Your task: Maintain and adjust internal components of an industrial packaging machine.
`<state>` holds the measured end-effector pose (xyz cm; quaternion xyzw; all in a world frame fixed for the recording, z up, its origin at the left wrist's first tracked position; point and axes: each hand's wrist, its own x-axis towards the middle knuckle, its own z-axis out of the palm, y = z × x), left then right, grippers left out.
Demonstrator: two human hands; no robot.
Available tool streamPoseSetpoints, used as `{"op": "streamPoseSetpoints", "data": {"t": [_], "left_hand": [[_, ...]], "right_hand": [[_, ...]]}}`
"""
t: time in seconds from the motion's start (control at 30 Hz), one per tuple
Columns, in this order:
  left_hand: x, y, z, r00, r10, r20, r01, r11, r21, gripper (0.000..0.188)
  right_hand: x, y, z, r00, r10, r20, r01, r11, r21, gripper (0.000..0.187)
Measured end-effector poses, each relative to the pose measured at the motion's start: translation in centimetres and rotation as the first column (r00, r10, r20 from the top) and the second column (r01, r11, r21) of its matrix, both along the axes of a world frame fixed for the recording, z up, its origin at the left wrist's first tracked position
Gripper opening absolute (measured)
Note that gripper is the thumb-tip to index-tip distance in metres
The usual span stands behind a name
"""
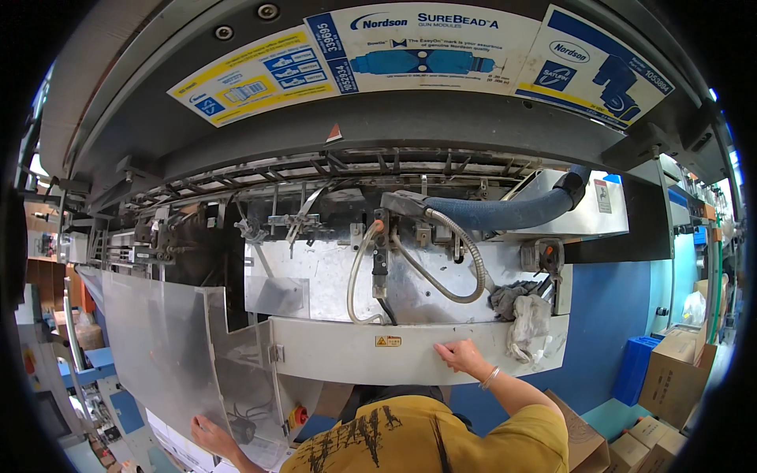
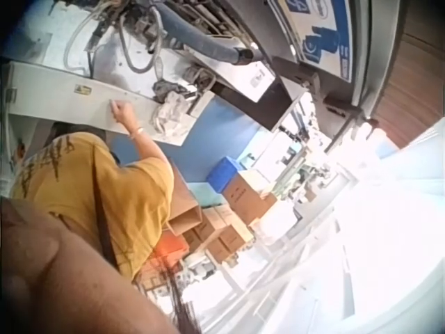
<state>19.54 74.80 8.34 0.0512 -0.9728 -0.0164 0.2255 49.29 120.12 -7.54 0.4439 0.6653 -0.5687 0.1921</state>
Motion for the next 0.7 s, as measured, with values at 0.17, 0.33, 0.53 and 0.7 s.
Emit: {"op": "streamPoseSetpoints", "data": {"t": [0.17, 0.33, 0.53, 0.7], "left_hand": [[0.0, 0.0, 0.0, 1.0, 0.008, 0.03, -0.009, 1.0, 0.014, 0.04], [-0.1, -0.5, -0.6, 0.998, -0.016, -0.058, 0.019, 0.999, 0.049, 0.044], [0.0, -0.8, -0.7, 0.998, -0.03, -0.056, 0.03, 1.0, 0.009, 0.046], [-0.7, -0.5, -1.1, 0.993, 0.095, 0.063, -0.091, 0.994, -0.054, 0.049]], "right_hand": [[0.3, -0.3, -0.7, 1.0, 0.012, 0.001, -0.012, 1.0, 0.015, 0.048], [1.1, -0.3, -1.1, 0.999, 0.035, 0.0, -0.035, 0.999, 0.023, 0.05], [1.6, -0.1, -1.5, 0.995, 0.068, -0.07, -0.067, 0.998, 0.017, 0.048], [1.8, 0.1, -1.9, 0.994, 0.054, -0.09, -0.056, 0.998, -0.014, 0.049]]}}
